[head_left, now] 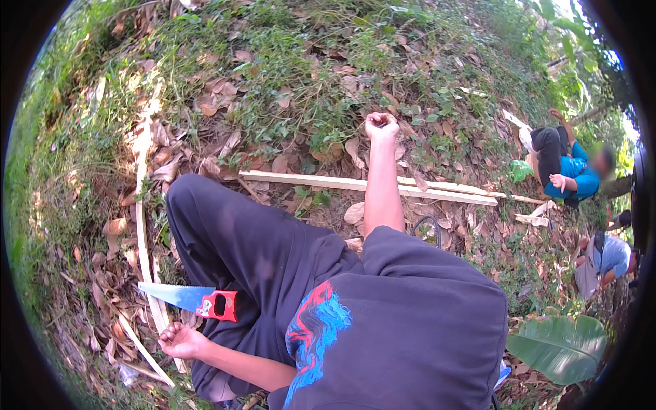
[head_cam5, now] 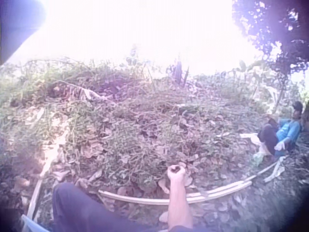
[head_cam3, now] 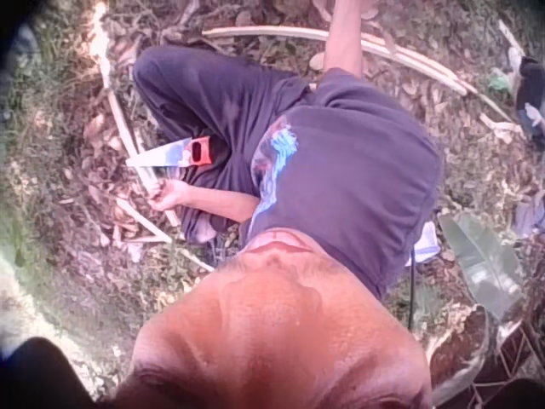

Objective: The person sits on the ground and uses a red hand saw to cut a long piece of light-colored wood into smaller segments. They hold the wood with their left hand and saw with their right hand, creating a pile of cut pieces.

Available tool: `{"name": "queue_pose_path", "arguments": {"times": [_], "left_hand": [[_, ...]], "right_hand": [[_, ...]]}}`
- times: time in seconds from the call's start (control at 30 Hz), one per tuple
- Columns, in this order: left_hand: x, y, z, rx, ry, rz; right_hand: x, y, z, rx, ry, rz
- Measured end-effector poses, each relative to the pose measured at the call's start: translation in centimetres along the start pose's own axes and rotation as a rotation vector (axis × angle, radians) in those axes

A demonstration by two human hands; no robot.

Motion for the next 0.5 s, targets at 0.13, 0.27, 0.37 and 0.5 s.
{"name": "queue_pose_path", "arguments": {"times": [0.13,0.27,0.37,0.5], "left_hand": [[2.1,0.4,-0.4,0.013,0.077,-0.049],[5.2,3.0,-1.5,0.037,0.169,-0.02],[3.9,4.2,-1.8,0.018,0.26,-0.066],[3.8,7.6,-1.7,0.055,0.324,-0.066]], "right_hand": [[1.4,1.7,10.1,0.232,-0.039,-0.049],[0.3,3.8,24.8,0.386,-0.223,-0.062],[-0.3,3.2,36.4,0.58,-0.25,-0.066],[-3.0,-1.5,47.1,0.964,0.044,-0.373]]}}
Point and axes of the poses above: each hand's wrist, its own y-axis towards the middle knuckle, its own x-axis out of the back of the hand, z = x × y, the point moved 1 cm from there along y, towards the middle knuckle
